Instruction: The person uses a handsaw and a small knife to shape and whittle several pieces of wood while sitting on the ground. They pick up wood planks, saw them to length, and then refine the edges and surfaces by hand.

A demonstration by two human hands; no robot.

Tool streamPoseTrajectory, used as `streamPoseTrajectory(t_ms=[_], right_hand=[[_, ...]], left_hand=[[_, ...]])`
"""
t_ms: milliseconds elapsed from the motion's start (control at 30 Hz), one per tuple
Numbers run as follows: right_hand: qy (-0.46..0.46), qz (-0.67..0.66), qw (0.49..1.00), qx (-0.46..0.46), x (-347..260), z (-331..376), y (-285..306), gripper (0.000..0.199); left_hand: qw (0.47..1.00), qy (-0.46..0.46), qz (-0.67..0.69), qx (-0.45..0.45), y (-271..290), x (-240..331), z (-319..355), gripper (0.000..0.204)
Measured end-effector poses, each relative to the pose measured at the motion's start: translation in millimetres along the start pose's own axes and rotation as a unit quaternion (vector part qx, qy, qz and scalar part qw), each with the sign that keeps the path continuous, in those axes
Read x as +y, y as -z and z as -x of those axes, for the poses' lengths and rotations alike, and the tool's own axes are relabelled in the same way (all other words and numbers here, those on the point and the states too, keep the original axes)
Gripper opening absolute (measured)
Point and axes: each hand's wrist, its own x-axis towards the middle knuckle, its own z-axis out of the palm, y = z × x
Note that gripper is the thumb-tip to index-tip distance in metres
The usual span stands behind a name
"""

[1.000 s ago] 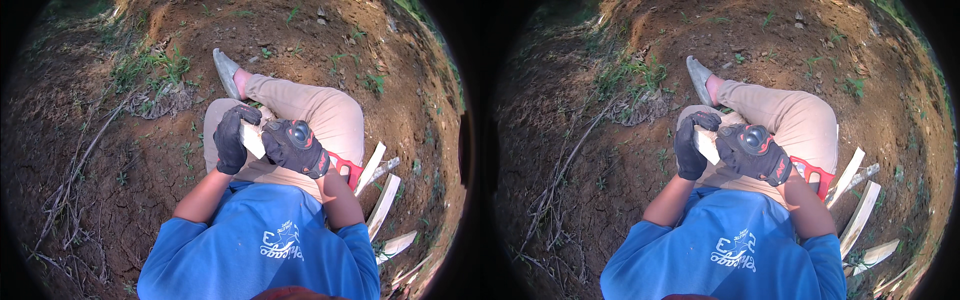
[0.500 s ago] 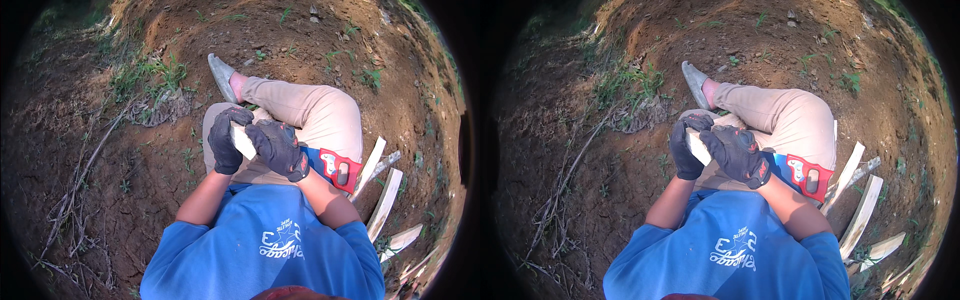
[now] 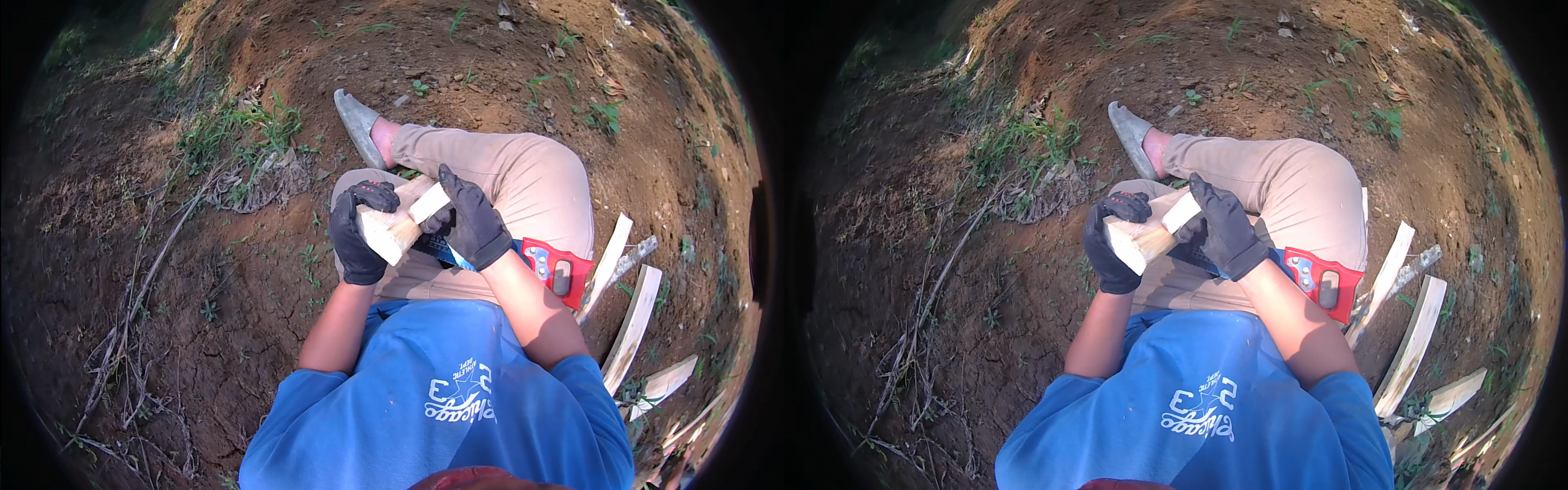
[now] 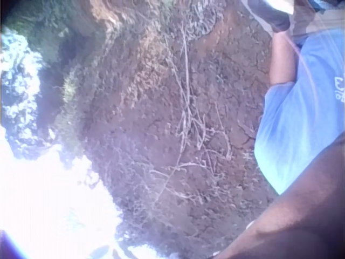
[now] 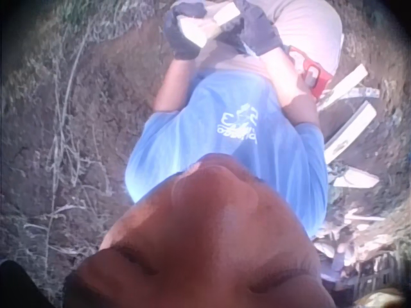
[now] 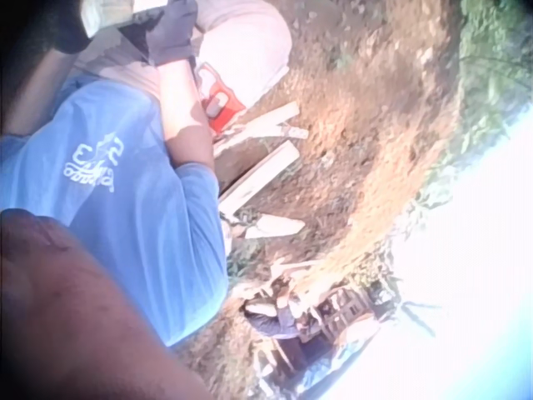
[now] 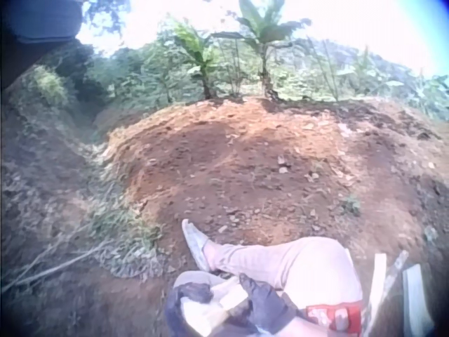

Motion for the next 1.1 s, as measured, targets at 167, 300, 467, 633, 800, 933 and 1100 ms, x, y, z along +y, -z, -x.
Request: streamPoseTrajectory(t_ms=[167, 300, 467, 633, 800, 933, 1100], right_hand=[[0.049, 0.18, 0.977, 0.104, -7, 9, -7, 0.042], [0.116, 0.451, 0.864, 0.19, -28, 16, 2, 0.042], [0.169, 0.372, 0.87, 0.276, -71, 35, 17, 0.05], [0.224, 0.398, 0.843, 0.283, -111, 99, 6, 0.044], [0.334, 0.528, 0.643, 0.443, -182, 177, 95, 0.044], [0.01, 0.75, 0.302, 0.589, -216, 266, 226, 0.079], [0.036, 0.701, 0.456, 0.547, -155, 256, 127, 0.074]], left_hand=[[0.971, 0.011, 0.238, 0.006, 19, 15, -34, 0.058], [0.95, -0.039, 0.294, -0.098, 55, 61, -55, 0.059], [0.965, -0.054, 0.24, -0.09, 117, 132, -72, 0.066], [0.973, -0.08, 0.211, -0.041, 155, 132, -70, 0.067], [0.922, -0.068, 0.379, -0.031, 151, 108, -73, 0.062], [0.866, -0.025, 0.499, -0.024, 129, 86, -81, 0.055], [0.874, -0.009, 0.484, 0.046, 107, 56, -79, 0.053]])
